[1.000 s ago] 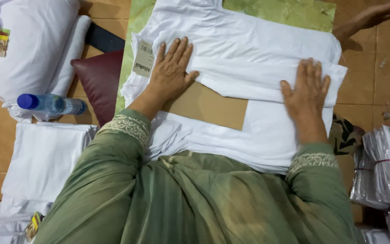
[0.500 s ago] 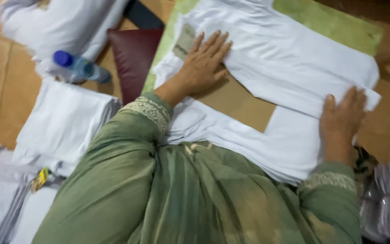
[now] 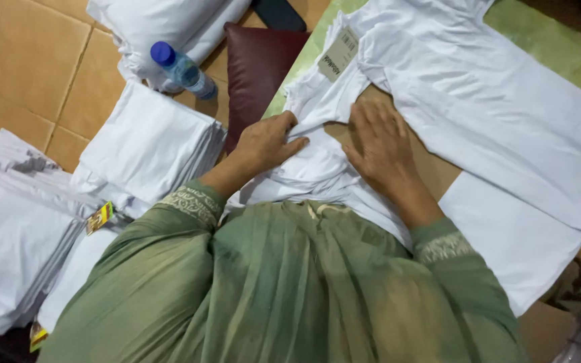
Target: Folding white t-shirts using a cardboard template and stacking them in a stockroom area.
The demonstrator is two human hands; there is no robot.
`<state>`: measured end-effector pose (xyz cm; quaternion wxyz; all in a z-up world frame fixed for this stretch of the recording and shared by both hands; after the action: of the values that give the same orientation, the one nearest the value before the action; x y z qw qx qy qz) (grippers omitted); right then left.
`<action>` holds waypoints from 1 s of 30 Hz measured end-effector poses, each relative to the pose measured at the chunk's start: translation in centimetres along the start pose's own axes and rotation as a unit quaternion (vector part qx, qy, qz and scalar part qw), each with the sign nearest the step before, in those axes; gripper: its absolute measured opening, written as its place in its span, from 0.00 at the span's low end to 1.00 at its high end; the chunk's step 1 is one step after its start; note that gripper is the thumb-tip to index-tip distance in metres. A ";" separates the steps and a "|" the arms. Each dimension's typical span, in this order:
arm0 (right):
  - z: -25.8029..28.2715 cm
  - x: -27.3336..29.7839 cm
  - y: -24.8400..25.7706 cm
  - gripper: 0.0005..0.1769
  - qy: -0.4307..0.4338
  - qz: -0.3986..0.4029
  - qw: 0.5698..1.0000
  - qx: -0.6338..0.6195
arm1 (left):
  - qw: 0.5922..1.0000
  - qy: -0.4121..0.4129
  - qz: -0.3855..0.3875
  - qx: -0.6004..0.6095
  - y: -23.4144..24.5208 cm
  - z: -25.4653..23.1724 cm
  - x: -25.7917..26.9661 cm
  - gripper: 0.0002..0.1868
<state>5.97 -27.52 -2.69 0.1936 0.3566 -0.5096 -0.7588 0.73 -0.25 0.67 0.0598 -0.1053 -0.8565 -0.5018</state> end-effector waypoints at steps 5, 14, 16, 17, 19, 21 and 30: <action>0.0 -1.0 -3.0 0.38 -0.025 0.091 0.993 -0.077 | 0.999 -0.026 -0.035 -0.004 -2.1 1.1 -1.3 0.15; 0.3 -1.2 -2.0 0.31 -0.011 0.095 0.993 -0.070 | 0.806 0.203 0.061 0.553 -2.1 -3.5 0.4 0.26; 0.2 -1.1 -2.0 0.32 -0.020 0.099 0.991 -0.083 | 0.853 0.234 0.111 0.454 -1.1 -4.1 1.7 0.40; 0.2 -1.0 -2.0 0.32 -0.019 0.095 0.991 -0.090 | 0.900 0.207 0.194 0.330 -0.6 -4.1 2.5 0.47; 0.1 -1.0 -2.1 0.32 -0.021 0.089 0.991 -0.097 | 0.925 0.173 0.274 0.196 -0.9 -2.2 3.3 0.54; 0.1 -0.8 -2.3 0.32 -0.014 0.075 0.993 -0.091 | 0.897 0.098 0.291 0.319 -2.5 1.3 3.8 0.31; 0.1 -0.6 -2.5 0.33 -0.010 0.063 0.993 -0.095 | 0.713 0.238 0.252 0.609 -5.1 5.6 8.8 0.24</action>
<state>6.51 -26.06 -4.77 0.2689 0.2957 -0.4587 -0.7936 -9.01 3.33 -4.53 0.4372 -0.1348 -0.8758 0.1537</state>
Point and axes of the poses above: each hand's wrist, its own x-axis away from the middle knuckle, its own y-axis out of the back of the hand, z = x × y, the point moved 1 cm from there along -x, towards the middle knuckle, and after that the axes turned 4 degrees about -x, right-handed, at the moved point
